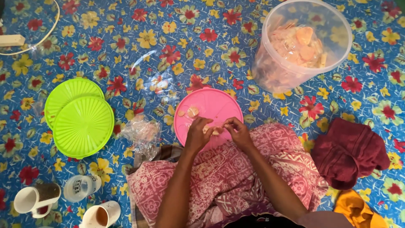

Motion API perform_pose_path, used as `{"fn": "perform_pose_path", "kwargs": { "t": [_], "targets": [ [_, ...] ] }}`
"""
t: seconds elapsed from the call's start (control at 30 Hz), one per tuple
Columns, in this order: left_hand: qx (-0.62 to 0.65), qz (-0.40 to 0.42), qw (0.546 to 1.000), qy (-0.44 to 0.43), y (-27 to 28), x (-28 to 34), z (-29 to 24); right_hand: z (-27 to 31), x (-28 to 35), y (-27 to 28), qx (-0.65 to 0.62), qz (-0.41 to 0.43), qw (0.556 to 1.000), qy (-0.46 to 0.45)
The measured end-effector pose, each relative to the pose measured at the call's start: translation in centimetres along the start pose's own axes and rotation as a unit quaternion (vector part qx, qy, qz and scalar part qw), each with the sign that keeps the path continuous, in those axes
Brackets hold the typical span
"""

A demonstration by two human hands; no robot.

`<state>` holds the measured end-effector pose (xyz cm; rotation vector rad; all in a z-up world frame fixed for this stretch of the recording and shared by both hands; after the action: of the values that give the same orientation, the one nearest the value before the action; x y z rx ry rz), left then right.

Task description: The person tears food material into small pieces and places them on a plastic lid.

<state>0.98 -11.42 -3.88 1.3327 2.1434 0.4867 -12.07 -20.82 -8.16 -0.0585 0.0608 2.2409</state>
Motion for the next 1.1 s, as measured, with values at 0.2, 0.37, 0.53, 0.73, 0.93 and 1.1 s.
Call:
{"fn": "perform_pose_path", "kwargs": {
  "t": [0.2, 0.37, 0.53, 0.73, 0.93, 1.1],
  "targets": [
    [0.001, 0.015, 1.0, 0.011, -1.3, -0.1, 1.4, -0.8, -0.2, -0.3, -0.003, 0.016, 1.0, -0.014],
    [0.019, 0.007, 1.0, 0.021, -1.0, -0.4, 1.0, -1.4, -0.4, -0.1, -0.002, 0.009, 1.0, -0.014],
    [0.057, 0.002, 0.998, 0.022, -0.1, -0.8, -0.2, -1.8, -0.4, 0.0, -0.005, 0.0, 1.0, -0.013],
    [0.062, -0.012, 0.998, -0.008, -0.1, -0.6, -0.5, 0.6, -0.1, -0.7, 0.024, 0.016, 1.0, 0.008],
    [0.036, -0.011, 0.999, -0.027, -0.1, -0.5, -0.4, 2.9, -0.3, -1.4, 0.033, 0.02, 0.999, 0.023],
    [0.106, -0.083, 0.99, -0.037, 3.7, -1.0, -1.5, 7.5, -2.3, -4.1, 0.177, 0.059, 0.967, 0.171]
  ]
}}
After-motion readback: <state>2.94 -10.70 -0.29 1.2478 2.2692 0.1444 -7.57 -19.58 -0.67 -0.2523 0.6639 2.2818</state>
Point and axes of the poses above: each hand's wrist, its own x-axis away from the middle knuckle, its own y-axis out of the back of the hand, z = x × y, the point moved 10 cm from there along -x, towards the middle knuckle, and after that the axes turned 2 degrees about -y, right-handed, at the moved point
